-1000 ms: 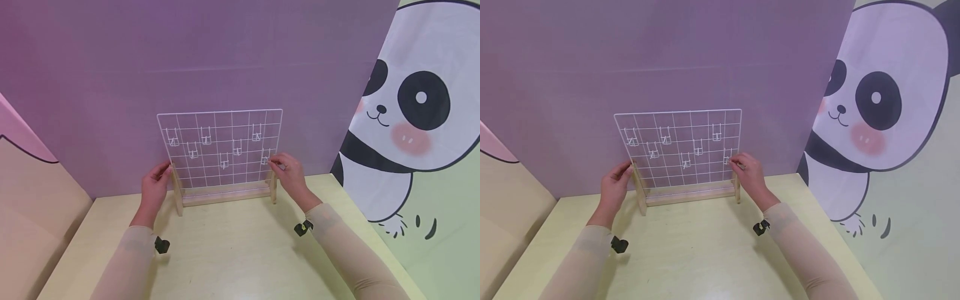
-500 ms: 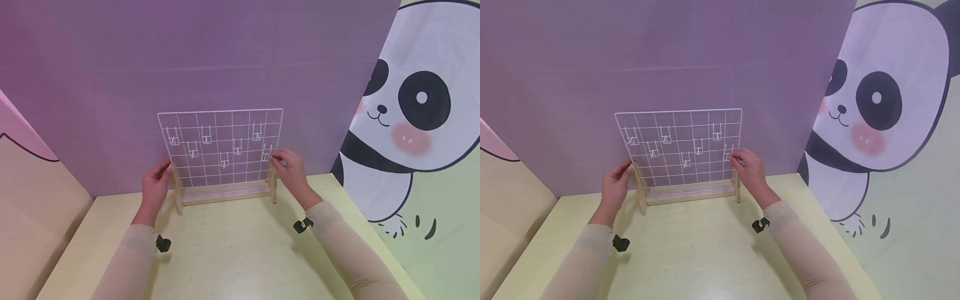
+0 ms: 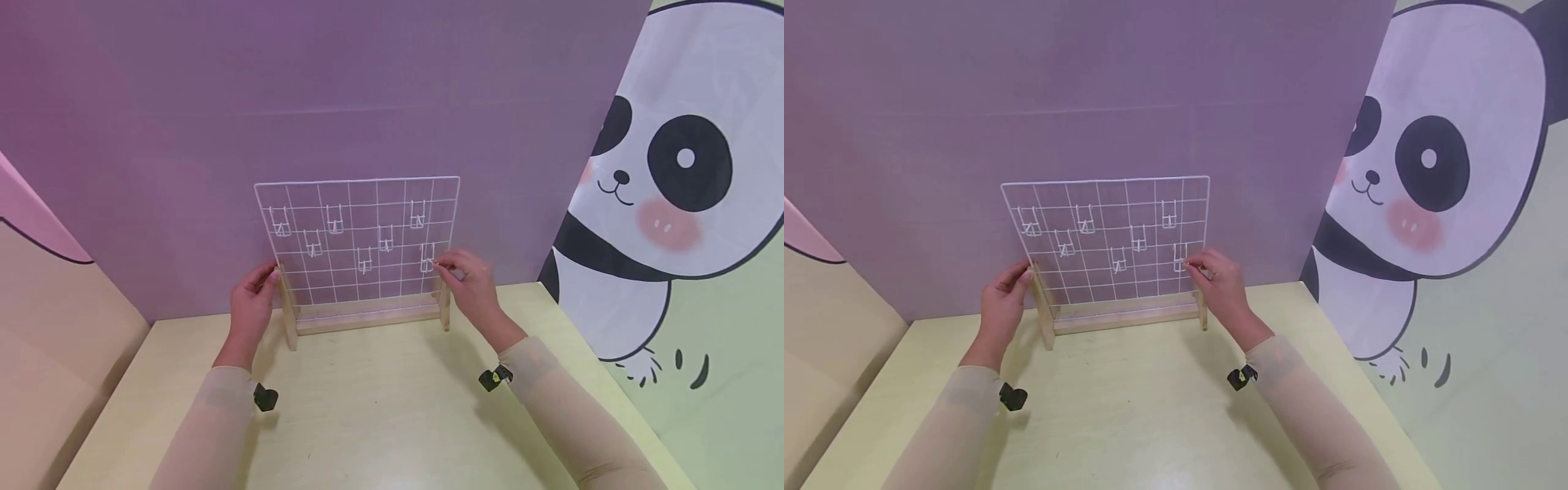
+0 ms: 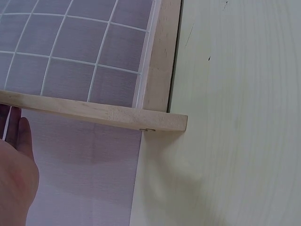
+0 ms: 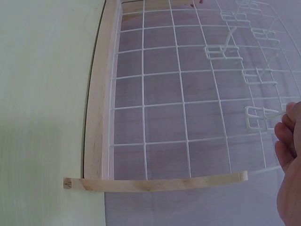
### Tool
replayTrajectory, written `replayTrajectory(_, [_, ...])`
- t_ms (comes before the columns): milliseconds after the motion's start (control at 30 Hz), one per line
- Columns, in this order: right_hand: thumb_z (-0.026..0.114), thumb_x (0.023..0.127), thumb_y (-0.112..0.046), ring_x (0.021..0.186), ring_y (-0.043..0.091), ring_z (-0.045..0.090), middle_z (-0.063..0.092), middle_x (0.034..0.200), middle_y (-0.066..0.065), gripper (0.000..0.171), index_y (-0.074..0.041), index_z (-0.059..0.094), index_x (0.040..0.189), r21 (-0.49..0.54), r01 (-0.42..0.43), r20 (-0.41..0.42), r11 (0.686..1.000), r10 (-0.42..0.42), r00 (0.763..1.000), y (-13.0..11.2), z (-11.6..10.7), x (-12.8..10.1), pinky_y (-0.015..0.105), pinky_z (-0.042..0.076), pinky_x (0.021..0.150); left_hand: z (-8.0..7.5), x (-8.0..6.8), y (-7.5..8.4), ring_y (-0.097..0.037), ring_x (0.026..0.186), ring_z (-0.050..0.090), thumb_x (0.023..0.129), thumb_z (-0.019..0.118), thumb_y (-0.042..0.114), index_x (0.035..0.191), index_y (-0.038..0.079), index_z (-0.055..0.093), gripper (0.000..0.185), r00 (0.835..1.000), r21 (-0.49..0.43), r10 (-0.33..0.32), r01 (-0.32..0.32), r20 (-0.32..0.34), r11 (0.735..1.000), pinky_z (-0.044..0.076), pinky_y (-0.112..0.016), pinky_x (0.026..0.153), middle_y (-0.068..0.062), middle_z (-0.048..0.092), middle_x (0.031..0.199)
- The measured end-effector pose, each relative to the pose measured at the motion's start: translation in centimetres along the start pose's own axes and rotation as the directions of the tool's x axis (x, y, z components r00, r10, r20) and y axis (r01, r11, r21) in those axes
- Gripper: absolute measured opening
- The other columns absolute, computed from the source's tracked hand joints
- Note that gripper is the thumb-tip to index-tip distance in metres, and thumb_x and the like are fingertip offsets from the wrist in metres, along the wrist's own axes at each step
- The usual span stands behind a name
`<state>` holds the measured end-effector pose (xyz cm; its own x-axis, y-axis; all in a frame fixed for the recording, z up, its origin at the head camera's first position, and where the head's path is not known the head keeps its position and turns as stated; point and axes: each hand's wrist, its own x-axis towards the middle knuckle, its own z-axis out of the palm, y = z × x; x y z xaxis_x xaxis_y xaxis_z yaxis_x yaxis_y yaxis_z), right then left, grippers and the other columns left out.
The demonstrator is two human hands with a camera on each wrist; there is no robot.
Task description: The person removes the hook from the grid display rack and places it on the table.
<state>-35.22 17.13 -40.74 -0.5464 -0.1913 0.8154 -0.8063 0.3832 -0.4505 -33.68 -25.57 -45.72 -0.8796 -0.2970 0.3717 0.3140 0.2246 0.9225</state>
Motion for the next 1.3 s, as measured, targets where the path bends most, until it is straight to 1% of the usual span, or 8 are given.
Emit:
replayTrajectory(167, [0.083,0.094,0.009,0.088,0.028,0.072,0.079,0.098,0.016,0.011,0.002,0.083,0.102,0.019,-0.018,0.006,1.0,0.018,1.0,-0.7,0.4,-0.2,0.011,0.054,0.08,-0.1,-0.1,0.1,-0.002,0.119,0.064,0.113,0.068,0.026,0.148,0.006,0.07,0.04,1.0,-0.002,-0.002,0.002,0.011,1.0,0.051,-0.014,0.103,-0.017,0.07,0.147])
replayTrajectory(300, [0.084,0.094,0.008,0.086,0.026,0.071,0.078,0.095,0.012,0.01,0.001,0.084,0.102,0.072,-0.047,0.019,0.996,0.046,0.999,-1.3,1.1,-0.2,0.013,0.053,0.077,-0.2,0.0,0.1,-0.005,0.122,0.064,0.113,0.068,0.029,0.149,0.005,0.07,0.043,1.0,0.002,-0.01,0.01,0.015,1.0,0.052,-0.016,0.105,-0.016,0.07,0.148])
replayTrajectory(467, [0.083,0.093,0.01,0.082,0.024,0.072,0.079,0.095,0.015,0.012,0.001,0.083,0.101,0.125,-0.075,0.044,0.989,0.07,0.997,-1.8,2.1,-0.5,0.016,0.056,0.076,-0.2,0.1,0.1,-0.007,0.124,0.064,0.114,0.067,0.031,0.15,0.006,0.069,0.044,1.0,0.006,-0.022,0.022,0.017,1.0,0.053,-0.018,0.106,-0.014,0.069,0.149])
replayTrajectory(667, [0.083,0.095,0.008,0.088,0.022,0.072,0.08,0.101,0.014,0.012,0.0,0.083,0.104,0.116,-0.132,0.107,0.984,0.12,0.987,-2.4,3.1,-0.9,0.019,0.058,0.076,-0.1,0.1,0.2,-0.007,0.123,0.064,0.113,0.067,0.028,0.149,0.006,0.069,0.042,1.0,-0.013,-0.02,0.02,0.015,1.0,0.052,-0.017,0.106,-0.016,0.069,0.149])
replayTrajectory(800, [0.081,0.096,0.007,0.088,0.021,0.072,0.08,0.101,0.013,0.012,-0.001,0.083,0.105,0.115,-0.152,0.141,0.982,0.135,0.981,-2.5,3.7,-1.2,0.023,0.06,0.075,-0.2,0.1,0.2,-0.007,0.123,0.063,0.114,0.066,0.027,0.15,0.006,0.069,0.041,1.0,-0.014,-0.026,0.026,0.013,1.0,0.052,-0.017,0.106,-0.016,0.068,0.15])
replayTrajectory(900, [0.081,0.097,0.007,0.089,0.021,0.073,0.08,0.1,0.013,0.011,-0.001,0.083,0.104,0.138,-0.167,0.147,0.976,0.147,0.978,-2.6,4.2,-1.3,0.024,0.062,0.076,-0.2,0.1,0.2,-0.007,0.125,0.062,0.114,0.065,0.027,0.151,0.007,0.068,0.042,0.999,-0.006,-0.036,0.036,0.016,0.999,0.052,-0.018,0.108,-0.015,0.067,0.151])
replayTrajectory(1067, [0.082,0.097,0.006,0.088,0.018,0.072,0.08,0.099,0.01,0.01,-0.001,0.083,0.104,0.179,-0.213,0.158,0.96,0.186,0.97,-2.9,5.1,-1.7,0.022,0.06,0.078,-0.2,0.2,0.0,-0.009,0.126,0.062,0.114,0.065,0.027,0.151,0.007,0.068,0.042,0.999,-0.004,-0.039,0.039,0.014,0.999,0.052,-0.018,0.108,-0.015,0.067,0.151])
replayTrajectory(1300, [0.082,0.098,0.003,0.087,0.018,0.072,0.078,0.096,0.006,0.008,-0.002,0.084,0.104,0.187,-0.264,0.189,0.946,0.229,0.955,-3.0,6.6,-2.5,0.024,0.061,0.08,-0.2,0.0,0.2,-0.007,0.124,0.062,0.114,0.066,0.027,0.15,0.007,0.069,0.041,0.999,0.001,-0.031,0.031,0.015,1.0,0.052,-0.016,0.105,-0.015,0.068,0.15])
